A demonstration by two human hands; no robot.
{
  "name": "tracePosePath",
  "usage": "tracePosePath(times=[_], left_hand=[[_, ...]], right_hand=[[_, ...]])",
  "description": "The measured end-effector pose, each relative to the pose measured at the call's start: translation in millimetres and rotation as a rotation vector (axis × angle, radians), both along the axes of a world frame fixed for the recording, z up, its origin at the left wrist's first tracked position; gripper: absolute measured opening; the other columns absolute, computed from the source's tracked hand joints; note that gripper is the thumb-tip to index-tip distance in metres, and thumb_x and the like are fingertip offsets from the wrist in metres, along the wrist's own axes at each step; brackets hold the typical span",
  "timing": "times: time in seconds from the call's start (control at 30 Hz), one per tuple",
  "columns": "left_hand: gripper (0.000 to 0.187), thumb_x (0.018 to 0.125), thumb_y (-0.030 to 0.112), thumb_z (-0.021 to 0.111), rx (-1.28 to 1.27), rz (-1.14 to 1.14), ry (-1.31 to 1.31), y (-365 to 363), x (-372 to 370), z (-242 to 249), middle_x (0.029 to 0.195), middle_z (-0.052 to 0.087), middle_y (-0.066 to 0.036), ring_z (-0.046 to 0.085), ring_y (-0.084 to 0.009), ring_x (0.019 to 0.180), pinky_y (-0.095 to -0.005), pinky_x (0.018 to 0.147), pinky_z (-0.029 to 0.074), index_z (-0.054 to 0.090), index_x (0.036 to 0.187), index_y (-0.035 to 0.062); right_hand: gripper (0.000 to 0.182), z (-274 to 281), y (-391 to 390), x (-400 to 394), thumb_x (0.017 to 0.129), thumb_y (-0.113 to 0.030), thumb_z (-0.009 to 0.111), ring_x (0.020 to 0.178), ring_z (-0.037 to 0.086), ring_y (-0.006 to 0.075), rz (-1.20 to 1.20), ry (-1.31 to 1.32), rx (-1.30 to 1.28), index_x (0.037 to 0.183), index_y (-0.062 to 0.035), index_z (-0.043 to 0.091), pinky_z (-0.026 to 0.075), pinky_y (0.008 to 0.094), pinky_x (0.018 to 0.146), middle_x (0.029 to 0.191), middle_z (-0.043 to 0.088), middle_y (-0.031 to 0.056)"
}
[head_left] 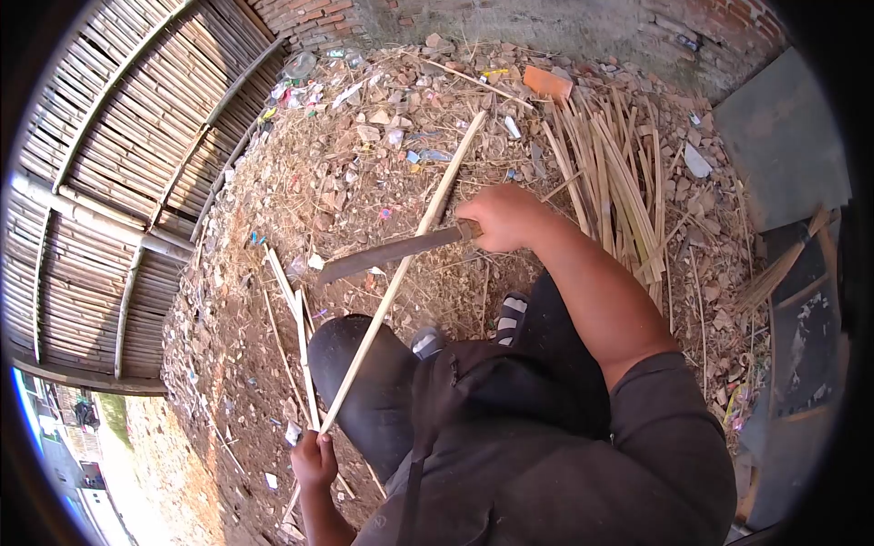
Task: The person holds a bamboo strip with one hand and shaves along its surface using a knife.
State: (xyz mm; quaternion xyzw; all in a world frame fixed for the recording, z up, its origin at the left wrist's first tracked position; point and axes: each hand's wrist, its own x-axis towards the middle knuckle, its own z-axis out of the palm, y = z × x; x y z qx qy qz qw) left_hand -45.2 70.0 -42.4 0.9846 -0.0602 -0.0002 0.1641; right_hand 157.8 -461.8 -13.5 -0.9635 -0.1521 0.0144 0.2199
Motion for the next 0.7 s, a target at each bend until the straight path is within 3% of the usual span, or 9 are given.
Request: tracePosePath(times=[0.03,0.1,0.17,0.27,0.43,0.53,0.57,0.67,0.7], left_hand=[[0.033,0.101,0.034,0.055,-0.004,0.007,-0.002,-5.1,2.4,2.7,0.058,0.055,-0.016,0.059,-0.0405,0.054,-0.0471,0.051,0.044,0.06,0.083,0.0063],[0.034,0.1,0.035,0.056,0.014,0.022,-0.01,0.2,-0.3,-0.1,0.058,0.056,-0.016,0.061,-0.0402,0.056,-0.0476,0.052,0.046,0.06,0.083,0.0067],[0.035,0.1,0.036,0.056,0.064,0.02,-0.049,3.1,-3.6,-0.8,0.058,0.057,-0.016,0.061,-0.0403,0.056,-0.048,0.053,0.046,0.06,0.082,0.0066],[0.036,0.1,0.036,0.056,0.081,0.027,-0.067,-0.6,-1.7,1.7,0.058,0.058,-0.016,0.061,-0.0408,0.057,-0.0488,0.053,0.046,0.059,0.08,0.0066],[0.037,0.1,0.035,0.057,0.098,0.059,-0.038,-19.6,3.1,10.1,0.057,0.056,-0.017,0.059,-0.0418,0.054,-0.0493,0.051,0.045,0.055,0.077,0.0058],[0.038,0.1,0.035,0.057,0.071,0.053,-0.064,-16.1,2.4,2.4,0.056,0.055,-0.017,0.059,-0.0423,0.053,-0.0498,0.051,0.044,0.054,0.076,0.0052],[0.038,0.1,0.034,0.058,0.073,0.04,-0.078,-10.4,2.0,-4.5,0.056,0.055,-0.018,0.059,-0.0426,0.054,-0.0499,0.051,0.044,0.054,0.077,0.0051],[0.036,0.099,0.033,0.059,0.1,0.044,-0.081,-11.2,3.0,-3.3,0.057,0.055,-0.018,0.059,-0.043,0.055,-0.0502,0.051,0.045,0.054,0.076,0.0052],[0.034,0.099,0.031,0.058,0.137,0.021,-0.107,-7.5,2.6,-6.5,0.057,0.055,-0.018,0.059,-0.0433,0.055,-0.0505,0.051,0.044,0.055,0.078,0.0054]], right_hand=[[0.03,0.0,2.1,-1.8,0.076,-0.024,0.078,0.075,0.068,0.0331,0.079,-0.044,-0.035,0.09,-0.0007,0.065,0.052,0.0449,0.071,0.073,0.065,0.0154],[0.029,-32.0,-19.0,14.6,0.076,-0.023,0.076,0.075,0.068,0.0327,-0.105,0.053,0.123,0.092,-0.0008,0.066,0.052,0.0448,0.071,0.075,0.066,0.0163],[0.031,-25.0,-40.9,24.6,0.077,-0.022,0.073,0.079,0.069,0.0332,-0.302,0.199,0.27,0.098,-0.001,0.067,0.053,0.0443,0.073,0.082,0.069,0.0196],[0.03,-21.6,-39.3,21.6,0.077,-0.02,0.071,0.082,0.07,0.0326,-0.349,0.141,0.242,0.1,-0.0014,0.068,0.053,0.0436,0.074,0.087,0.07,0.0207],[0.03,12.9,13.4,-8.5,0.076,-0.018,0.069,0.092,0.069,0.0335,0.044,0.217,-0.13,0.103,-0.0066,0.072,0.054,0.0475,0.079,0.094,0.07,0.0172],[0.031,-8.6,-5.3,11.5,0.075,-0.018,0.068,0.093,0.07,0.0333,-0.079,0.35,0.049,0.103,-0.0051,0.071,0.055,0.0465,0.081,0.094,0.071,0.0174],[0.033,-37.5,-21.1,30.4,0.075,-0.019,0.068,0.093,0.07,0.0332,-0.174,0.238,0.089,0.104,-0.0029,0.071,0.055,0.045,0.082,0.094,0.071,0.0185],[0.035,-19.6,-22.5,29.2,0.075,-0.018,0.068,0.093,0.07,0.0328,-0.332,0.244,0.229,0.104,-0.0007,0.07,0.055,0.0442,0.084,0.093,0.07,0.0193],[0.034,-17.2,-15.8,27.9,0.074,-0.017,0.068,0.091,0.07,0.0337,-0.32,0.307,0.221,0.105,-0.0048,0.07,0.056,0.045,0.082,0.092,0.071,0.0177]])
